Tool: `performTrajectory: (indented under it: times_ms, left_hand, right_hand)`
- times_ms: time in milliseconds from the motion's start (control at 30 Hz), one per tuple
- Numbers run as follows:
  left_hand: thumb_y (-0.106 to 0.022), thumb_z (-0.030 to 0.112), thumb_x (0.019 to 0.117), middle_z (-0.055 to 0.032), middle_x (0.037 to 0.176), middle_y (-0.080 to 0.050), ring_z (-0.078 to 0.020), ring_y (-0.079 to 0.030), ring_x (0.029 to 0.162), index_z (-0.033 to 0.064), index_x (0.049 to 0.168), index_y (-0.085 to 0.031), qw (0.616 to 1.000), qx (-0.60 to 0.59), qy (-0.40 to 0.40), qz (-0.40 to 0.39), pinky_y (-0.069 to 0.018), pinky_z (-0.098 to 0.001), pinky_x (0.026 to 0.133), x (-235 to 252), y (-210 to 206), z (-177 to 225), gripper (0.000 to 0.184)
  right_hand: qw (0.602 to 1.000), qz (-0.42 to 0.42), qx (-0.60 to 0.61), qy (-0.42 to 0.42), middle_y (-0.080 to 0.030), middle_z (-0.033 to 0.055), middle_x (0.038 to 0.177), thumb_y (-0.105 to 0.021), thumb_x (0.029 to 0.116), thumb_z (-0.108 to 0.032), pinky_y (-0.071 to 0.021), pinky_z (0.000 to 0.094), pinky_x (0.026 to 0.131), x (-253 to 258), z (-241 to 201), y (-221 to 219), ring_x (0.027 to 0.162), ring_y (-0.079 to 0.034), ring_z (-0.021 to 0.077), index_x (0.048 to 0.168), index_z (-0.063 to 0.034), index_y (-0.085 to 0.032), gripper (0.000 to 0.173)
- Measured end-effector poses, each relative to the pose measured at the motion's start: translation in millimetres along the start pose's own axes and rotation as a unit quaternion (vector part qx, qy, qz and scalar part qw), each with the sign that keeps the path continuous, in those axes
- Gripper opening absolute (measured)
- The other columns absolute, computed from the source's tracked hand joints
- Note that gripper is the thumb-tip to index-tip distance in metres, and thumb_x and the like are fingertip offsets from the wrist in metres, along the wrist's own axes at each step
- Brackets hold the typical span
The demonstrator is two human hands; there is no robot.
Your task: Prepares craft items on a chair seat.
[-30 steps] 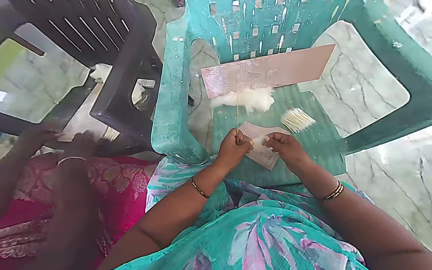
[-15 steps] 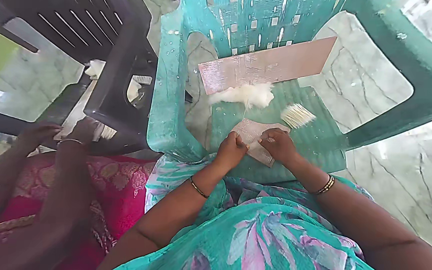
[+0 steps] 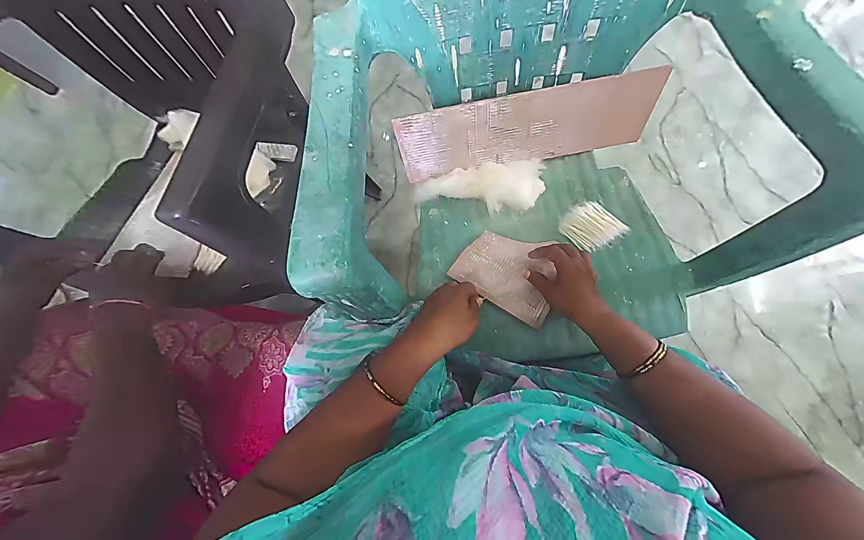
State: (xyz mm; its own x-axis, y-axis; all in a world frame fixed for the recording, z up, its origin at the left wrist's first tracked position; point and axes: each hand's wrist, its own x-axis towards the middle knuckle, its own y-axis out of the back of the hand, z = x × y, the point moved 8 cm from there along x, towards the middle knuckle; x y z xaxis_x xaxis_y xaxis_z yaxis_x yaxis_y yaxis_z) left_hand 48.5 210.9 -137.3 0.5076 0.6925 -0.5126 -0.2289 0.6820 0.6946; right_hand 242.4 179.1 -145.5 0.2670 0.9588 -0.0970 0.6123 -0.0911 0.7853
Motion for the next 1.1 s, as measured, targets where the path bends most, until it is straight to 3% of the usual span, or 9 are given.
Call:
performTrajectory:
  times_ms: [167,300,400,500,600,733,800,933,1100]
  left_hand:
    - [-0.048,0.021,0.1092,-0.0221,0.12,-0.064,-0.0363,-0.062,0.117,-0.0024,0.117,-0.066,1.0,0.018,0.019,-0.009,-0.0494,-0.0553,0.1,-2.3,-3.0,-5.3,0.03]
    - [-0.047,0.023,0.1092,-0.0231,0.12,-0.064,-0.038,-0.063,0.116,-0.0035,0.115,-0.066,0.999,0.038,0.025,0.001,-0.0501,-0.0569,0.099,-1.4,-5.2,-8.4,0.033]
    - [-0.047,0.024,0.109,-0.023,0.121,-0.064,-0.0382,-0.063,0.115,-0.0036,0.114,-0.066,0.999,0.045,0.027,0.014,-0.0511,-0.0573,0.098,-2.0,-3.6,-8.4,0.034]
    - [-0.048,0.024,0.1082,-0.0212,0.117,-0.066,-0.0371,-0.065,0.111,-0.002,0.114,-0.065,0.998,0.057,0.021,0.02,-0.0524,-0.0573,0.095,-4.8,-4.4,-7.8,0.032]
    - [-0.049,0.025,0.1085,-0.0211,0.112,-0.068,-0.0381,-0.066,0.109,-0.0003,0.117,-0.065,0.997,0.073,0.008,-0.013,-0.0525,-0.059,0.093,-8.5,-13.5,-3.2,0.031]
    - [-0.046,0.024,0.1098,-0.0215,0.116,-0.068,-0.0381,-0.065,0.114,0.0003,0.125,-0.064,0.994,0.074,-0.027,-0.077,-0.0507,-0.0587,0.097,-13.9,-29.4,9.4,0.034]
    - [-0.045,0.023,0.1099,-0.021,0.117,-0.067,-0.0368,-0.065,0.114,0.0006,0.125,-0.063,0.993,0.066,-0.041,-0.093,-0.0504,-0.0575,0.098,-14.0,-34.6,12.0,0.033]
    - [-0.046,0.02,0.1094,-0.0217,0.118,-0.067,-0.0371,-0.065,0.115,-0.0013,0.123,-0.064,0.996,0.042,-0.051,-0.06,-0.0505,-0.0572,0.098,-12.7,-25.8,13.7,0.031]
    - [-0.047,0.016,0.1085,-0.0259,0.119,-0.065,-0.0416,-0.064,0.115,-0.0054,0.123,-0.061,1.0,0.016,-0.014,0.012,-0.0509,-0.0588,0.098,1.5,-0.2,1.0,0.03]
  right_hand:
    - [0.999,0.026,-0.003,0.04,-0.063,0.0202,0.132,-0.063,0.0985,-0.013,-0.0388,0.0717,0.096,4.9,-0.7,5.4,0.129,-0.051,0.0473,0.123,-0.0087,-0.071,0.026]
    - [0.981,-0.046,-0.06,0.179,-0.059,0.017,0.142,-0.056,0.1016,-0.009,-0.0384,0.0669,0.107,-4.9,-30.6,-19.3,0.136,-0.052,0.0389,0.133,-0.0071,-0.065,0.032]
    - [0.959,-0.134,-0.134,0.209,-0.038,0.0095,0.164,-0.045,0.1087,-0.031,-0.014,0.0722,0.119,-19.8,-40.3,-42.0,0.154,-0.03,0.0299,0.156,-0.0106,-0.043,0.052]
    - [0.942,-0.204,-0.174,0.201,-0.024,0.0086,0.171,-0.039,0.1092,-0.042,-0.003,0.0732,0.119,-34.2,-34.1,-48.0,0.158,-0.018,0.0269,0.163,-0.009,-0.026,0.065]
    - [0.929,-0.223,-0.2,0.218,-0.025,0.0097,0.17,-0.037,0.109,-0.046,-0.0033,0.0722,0.12,-53.0,-24.2,-40.6,0.158,-0.018,0.0268,0.162,-0.0081,-0.028,0.066]
    - [0.91,-0.276,-0.236,0.199,-0.018,0.0068,0.172,-0.034,0.1094,-0.047,0.0007,0.0693,0.121,-81.6,-8.1,-30.5,0.16,-0.011,0.0222,0.165,-0.0119,-0.022,0.067]
    - [0.905,-0.293,-0.235,0.203,-0.021,0.006,0.172,-0.036,0.1093,-0.044,-0.0014,0.0703,0.121,-93.6,-3.6,-23.2,0.159,-0.015,0.0228,0.164,-0.0129,-0.025,0.064]
    - [0.93,-0.212,-0.174,0.246,-0.037,0.0093,0.165,-0.041,0.1072,-0.04,-0.0095,0.0739,0.118,-89.4,2.3,3.2,0.155,-0.029,0.0285,0.157,-0.0086,-0.041,0.059]
    - [0.95,-0.121,-0.169,0.234,-0.036,0.012,0.165,-0.042,0.1083,-0.032,-0.0131,0.0712,0.12,-42.1,-18.6,6.6,0.155,-0.028,0.0305,0.158,-0.0044,-0.037,0.057]
